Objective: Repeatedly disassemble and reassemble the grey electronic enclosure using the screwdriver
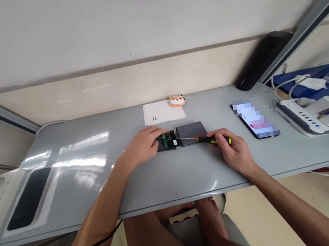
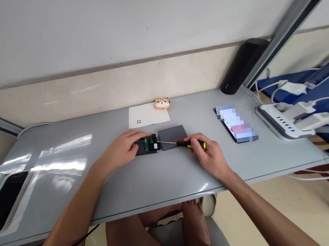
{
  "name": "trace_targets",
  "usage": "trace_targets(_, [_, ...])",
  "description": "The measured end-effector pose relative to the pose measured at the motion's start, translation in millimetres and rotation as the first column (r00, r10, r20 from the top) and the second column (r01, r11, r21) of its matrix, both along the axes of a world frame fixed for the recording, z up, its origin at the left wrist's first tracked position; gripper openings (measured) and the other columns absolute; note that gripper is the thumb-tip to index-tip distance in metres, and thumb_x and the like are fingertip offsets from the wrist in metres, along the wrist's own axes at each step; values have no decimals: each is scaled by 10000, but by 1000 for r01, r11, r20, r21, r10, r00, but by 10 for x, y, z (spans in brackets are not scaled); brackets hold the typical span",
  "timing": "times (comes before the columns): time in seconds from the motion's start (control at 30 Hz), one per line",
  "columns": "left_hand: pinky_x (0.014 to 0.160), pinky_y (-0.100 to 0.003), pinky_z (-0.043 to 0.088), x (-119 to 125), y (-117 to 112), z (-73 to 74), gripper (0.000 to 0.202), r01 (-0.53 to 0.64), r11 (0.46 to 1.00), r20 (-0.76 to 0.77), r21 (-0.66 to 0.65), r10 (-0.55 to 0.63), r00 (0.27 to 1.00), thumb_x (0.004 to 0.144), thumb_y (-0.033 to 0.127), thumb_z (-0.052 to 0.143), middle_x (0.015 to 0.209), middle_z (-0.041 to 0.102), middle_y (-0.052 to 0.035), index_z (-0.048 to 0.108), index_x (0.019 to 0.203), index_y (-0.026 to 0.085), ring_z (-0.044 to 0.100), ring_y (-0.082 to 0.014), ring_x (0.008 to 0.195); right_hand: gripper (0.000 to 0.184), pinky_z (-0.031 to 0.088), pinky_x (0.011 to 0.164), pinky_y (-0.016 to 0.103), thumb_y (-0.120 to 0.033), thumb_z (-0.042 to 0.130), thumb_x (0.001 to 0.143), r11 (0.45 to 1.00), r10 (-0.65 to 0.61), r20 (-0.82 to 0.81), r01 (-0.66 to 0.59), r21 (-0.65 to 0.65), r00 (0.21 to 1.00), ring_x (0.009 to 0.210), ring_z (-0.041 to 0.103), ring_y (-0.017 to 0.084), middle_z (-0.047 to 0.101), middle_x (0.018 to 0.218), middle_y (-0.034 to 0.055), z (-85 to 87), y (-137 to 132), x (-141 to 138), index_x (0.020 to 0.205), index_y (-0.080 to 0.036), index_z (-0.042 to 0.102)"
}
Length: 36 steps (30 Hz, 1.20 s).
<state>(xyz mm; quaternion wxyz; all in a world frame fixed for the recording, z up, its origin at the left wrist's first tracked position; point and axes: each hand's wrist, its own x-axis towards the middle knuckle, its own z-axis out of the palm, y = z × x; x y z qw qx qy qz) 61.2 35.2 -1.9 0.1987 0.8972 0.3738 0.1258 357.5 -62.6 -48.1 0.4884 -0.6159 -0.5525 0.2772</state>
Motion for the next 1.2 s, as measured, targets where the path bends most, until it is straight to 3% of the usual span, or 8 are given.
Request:
trace_targets(0.23, [1068,-457,572,-156,122,-34,450,-89,992,-1,89,89,996,1016,99,436,1254,769,-85,741,1326,217,697,-271,1193,456,603,725,362,-646,564,1046,991,39,54,-45,125,998,766,740,225,808,897,72,17,-71,15,979,-265,807])
trace_targets(0.43, [1070,-480,562,-134,165,-135,389,-49,972,42,229,40,998,1019,88,452,1136,782,-91,772,1212,195,691,-275,1152,283,626,748,325,-429,580,1080,935,252,248,-301,186,935,895,813,228,864,1009,60,-1,-102,13,1064,-280,821])
trace_targets(0.53, [1024,-460,577,-118,186,-172,378,-29,956,91,290,2,996,1010,71,453,1093,784,-86,775,1164,197,692,-262,1113,256,603,665,296,-378,577,1083,920,278,283,-339,198,918,863,817,212,872,1027,50,3,-96,8,1097,-277,813])
trace_targets(1.0, [903,-396,602,-146,176,-124,365,-47,939,121,340,6,993,998,57,466,1048,792,-73,781,1109,204,739,-228,981,329,547,554,295,-475,561,1092,934,290,282,-335,126,915,774,797,213,868,1043,71,-30,-109,24,1086,-267,816])
trace_targets(1.2, [904,-389,598,-131,157,-134,342,-34,936,106,349,-4,994,1005,70,482,1041,795,-67,781,1102,206,747,-224,965,308,602,624,303,-468,564,1097,912,342,335,-397,108,878,889,827,230,871,1090,67,-24,-95,-26,1153,-282,803])
